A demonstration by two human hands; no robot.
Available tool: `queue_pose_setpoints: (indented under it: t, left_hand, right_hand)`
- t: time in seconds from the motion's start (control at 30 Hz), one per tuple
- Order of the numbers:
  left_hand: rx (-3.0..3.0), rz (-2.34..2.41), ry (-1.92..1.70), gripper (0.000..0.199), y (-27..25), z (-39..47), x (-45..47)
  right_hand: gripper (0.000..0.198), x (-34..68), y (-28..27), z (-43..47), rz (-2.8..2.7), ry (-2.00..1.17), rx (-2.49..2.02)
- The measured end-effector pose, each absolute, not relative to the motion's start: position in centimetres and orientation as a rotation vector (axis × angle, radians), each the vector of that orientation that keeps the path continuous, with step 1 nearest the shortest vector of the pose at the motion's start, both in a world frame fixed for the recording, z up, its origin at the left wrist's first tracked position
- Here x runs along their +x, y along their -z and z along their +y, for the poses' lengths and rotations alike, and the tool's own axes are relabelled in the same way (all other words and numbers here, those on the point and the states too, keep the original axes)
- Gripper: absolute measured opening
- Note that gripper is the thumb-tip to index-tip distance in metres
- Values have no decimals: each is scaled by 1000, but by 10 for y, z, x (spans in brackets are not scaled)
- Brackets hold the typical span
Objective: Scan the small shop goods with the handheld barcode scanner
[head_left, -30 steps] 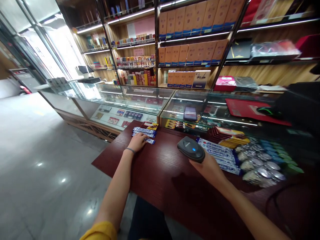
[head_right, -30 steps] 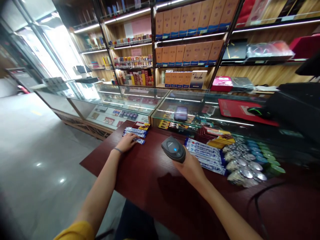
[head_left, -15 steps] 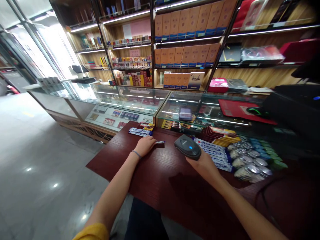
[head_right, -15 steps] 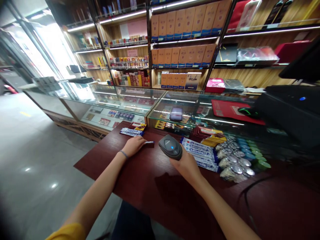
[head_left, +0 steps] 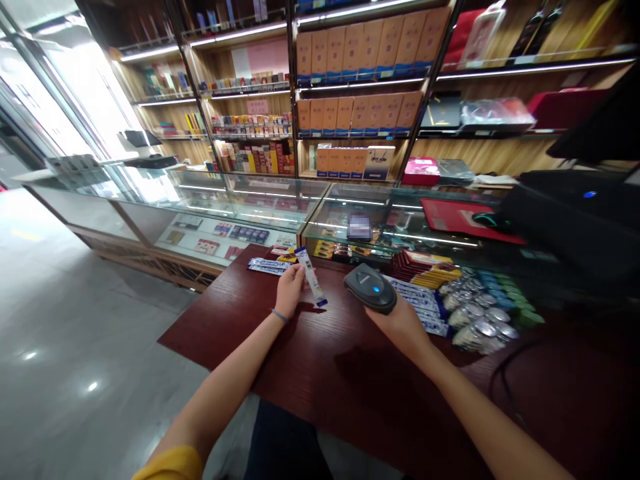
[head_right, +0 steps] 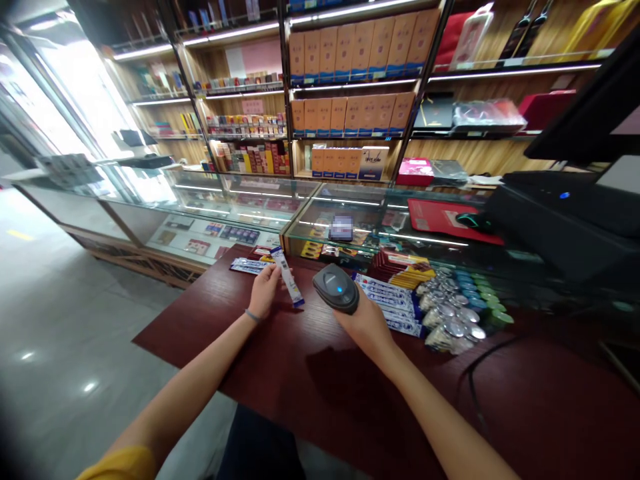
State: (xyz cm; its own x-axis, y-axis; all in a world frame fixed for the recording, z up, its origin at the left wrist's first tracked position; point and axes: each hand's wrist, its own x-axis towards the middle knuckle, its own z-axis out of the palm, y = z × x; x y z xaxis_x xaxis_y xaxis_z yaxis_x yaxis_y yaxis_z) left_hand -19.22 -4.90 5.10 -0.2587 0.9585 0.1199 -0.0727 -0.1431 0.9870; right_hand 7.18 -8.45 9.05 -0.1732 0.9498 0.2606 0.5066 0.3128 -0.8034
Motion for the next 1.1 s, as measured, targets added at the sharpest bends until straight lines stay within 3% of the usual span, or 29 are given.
queue_pose_setpoints:
  t: [0.3,0.5,0.7,0.93,1.1]
  left_hand:
    - [816,1029,-1505,39,-53,-30,-152]
    - [1206,1029,-1092,50,-65,6,-143]
    - [1694,1225,-836,33,-93,33,-148]
    - [1901,1202,-808,28,-111,36,-152]
    - [1729,1160,-853,25,-112,32,-150]
  right_hand:
    - [55,90,-114,-79,-1807,-643,-1326]
    - [53,122,-147,-75,-1928,-560,-1497]
    - [58,138,-167,-80,-1991,-443,-1657]
    - [49,133,-166,-84,-2102,-419,-1708]
    - [53,136,-162,-81,-2012,-461,-1639]
